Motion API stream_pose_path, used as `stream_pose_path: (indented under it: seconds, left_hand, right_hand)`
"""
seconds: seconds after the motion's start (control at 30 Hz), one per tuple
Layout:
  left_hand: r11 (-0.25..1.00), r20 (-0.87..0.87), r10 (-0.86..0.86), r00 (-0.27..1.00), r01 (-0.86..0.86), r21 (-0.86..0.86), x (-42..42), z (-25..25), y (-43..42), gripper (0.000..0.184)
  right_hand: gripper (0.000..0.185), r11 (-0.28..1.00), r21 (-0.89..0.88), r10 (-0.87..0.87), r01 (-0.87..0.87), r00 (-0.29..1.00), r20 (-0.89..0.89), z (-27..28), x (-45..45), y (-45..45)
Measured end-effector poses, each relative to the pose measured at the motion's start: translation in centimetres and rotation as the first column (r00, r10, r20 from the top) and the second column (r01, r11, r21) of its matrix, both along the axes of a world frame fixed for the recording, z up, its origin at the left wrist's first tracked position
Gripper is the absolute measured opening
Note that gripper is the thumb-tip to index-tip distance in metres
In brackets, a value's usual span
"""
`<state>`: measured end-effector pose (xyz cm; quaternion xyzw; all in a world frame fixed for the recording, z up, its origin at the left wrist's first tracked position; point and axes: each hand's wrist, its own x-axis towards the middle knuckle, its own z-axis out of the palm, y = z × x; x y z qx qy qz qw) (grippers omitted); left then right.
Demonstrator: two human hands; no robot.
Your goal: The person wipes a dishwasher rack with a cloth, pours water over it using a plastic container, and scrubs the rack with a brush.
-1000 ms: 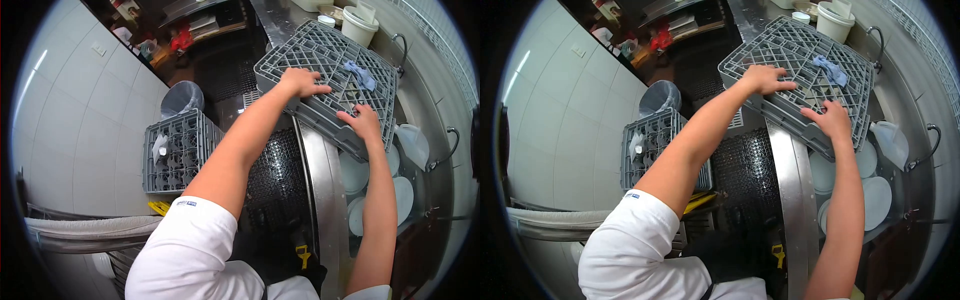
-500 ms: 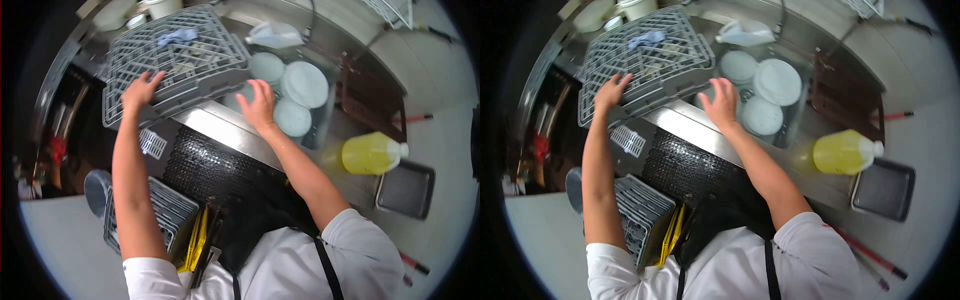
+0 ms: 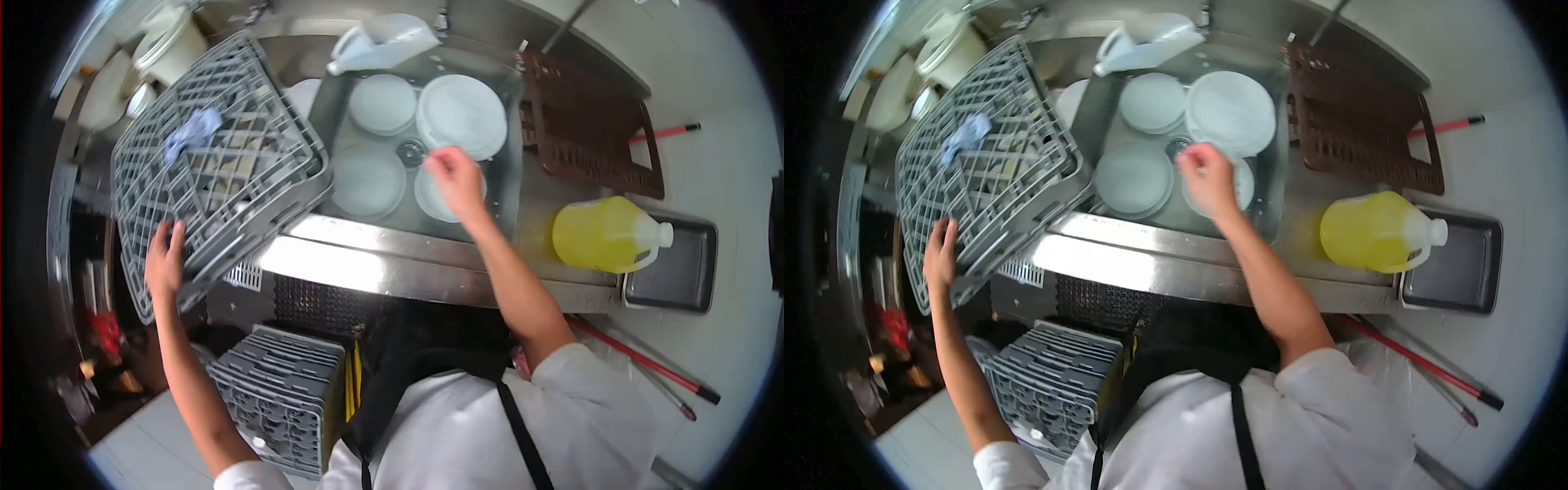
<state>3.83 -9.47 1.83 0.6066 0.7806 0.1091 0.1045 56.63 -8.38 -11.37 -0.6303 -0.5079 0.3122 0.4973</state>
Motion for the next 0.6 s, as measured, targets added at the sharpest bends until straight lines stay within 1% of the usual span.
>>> stream_pose_path:
  seconds: [0.03, 0.07, 0.13, 0.17, 0.23, 0.27, 0.3, 0.33, 0.4, 0.43, 0.47, 0.5, 0.57, 0.6]
  left_hand:
    - [1.0, 0.031, -0.006, 0.999, 0.007, -0.016, -0.3, -0.4, 0.1, 0.064]
    - [0.999, 0.018, -0.038, 0.999, 0.038, 0.022, -1.2, -1.1, 0.1, 0.061]
    - [0.999, 0.039, -0.01, 0.999, 0.011, -0.036, 0.0, 0.2, 0.1, 0.059]
    - [0.999, 0.046, 0.007, 0.999, -0.005, -0.04, -0.3, 0.2, -0.1, 0.058]
    - [0.999, 0.07, 0.018, 0.997, -0.015, -0.038, -0.5, 0.0, 0.1, 0.057]
    - [0.998, 0.075, 0.017, 0.997, -0.013, -0.062, -0.6, 0.1, 0.0, 0.057]
    - [0.999, 0.054, 0.006, 0.999, -0.004, -0.032, -1.4, -0.7, 0.0, 0.058]
    - [1.0, 0.035, -0.018, 0.999, 0.018, -0.01, -2.6, -1.5, -0.2, 0.058]
    - [0.998, 0.09, -0.061, 0.994, 0.062, -0.009, -3.7, -2.2, -0.1, 0.061]
    - [0.997, 0.092, -0.072, 0.993, 0.074, -0.02, -4.0, -2.4, 0.0, 0.061]
    - [0.997, 0.09, -0.076, 0.993, 0.079, -0.026, -4.1, -2.4, 0.1, 0.062]
    - [0.996, 0.092, -0.073, 0.993, 0.078, -0.049, -3.8, -2.2, 0.2, 0.063]
    - [0.994, 0.072, -0.083, 0.994, 0.088, -0.067, -3.4, -1.7, 0.2, 0.065]
    - [0.993, 0.054, -0.101, 0.993, 0.104, -0.063, -3.6, -1.8, 0.2, 0.066]
  right_hand:
    - [0.018, 0.997, 0.071, 0.025, -0.022, 0.998, -0.049, 0.4, -1.5, 1.1]
    - [0.018, 0.996, 0.094, -0.001, 0.003, 1.0, -0.019, 1.1, -2.0, 1.9]
    - [0.018, 0.992, 0.127, -0.018, 0.015, 0.999, 0.026, 2.7, -3.7, 2.7]
    - [0.021, 0.989, 0.139, -0.052, 0.055, 0.998, -0.022, 3.1, -3.7, 2.7]
    - [0.03, 0.923, 0.305, -0.285, 0.233, 0.948, 0.139, 4.5, -2.1, 1.3]
    - [0.036, 0.852, 0.465, -0.352, 0.239, 0.92, 0.172, 5.0, -0.1, 0.1]
    - [0.042, 0.757, 0.611, -0.432, 0.231, 0.878, 0.203, 5.7, 2.5, -1.8]
    - [0.05, 0.751, 0.652, -0.466, 0.108, 0.786, 0.406, 8.6, 5.6, -4.6]
    - [0.05, 0.572, 0.803, -0.699, 0.168, 0.611, 0.37, 11.9, 11.8, -9.5]
    - [0.051, 0.495, 0.812, -0.823, 0.308, 0.464, 0.326, 14.1, 13.5, -11.1]
    - [0.054, 0.385, 0.819, -0.914, 0.425, 0.299, 0.275, 15.7, 14.8, -12.5]
    - [0.056, 0.364, 0.759, -0.93, 0.539, 0.247, 0.271, 15.8, 16.5, -13.9]
    - [0.062, 0.286, 0.609, -0.954, 0.74, 0.16, 0.255, 14.1, 19.3, -16.1]
    - [0.065, 0.265, 0.61, -0.961, 0.747, 0.151, 0.232, 12.6, 20.1, -16.6]
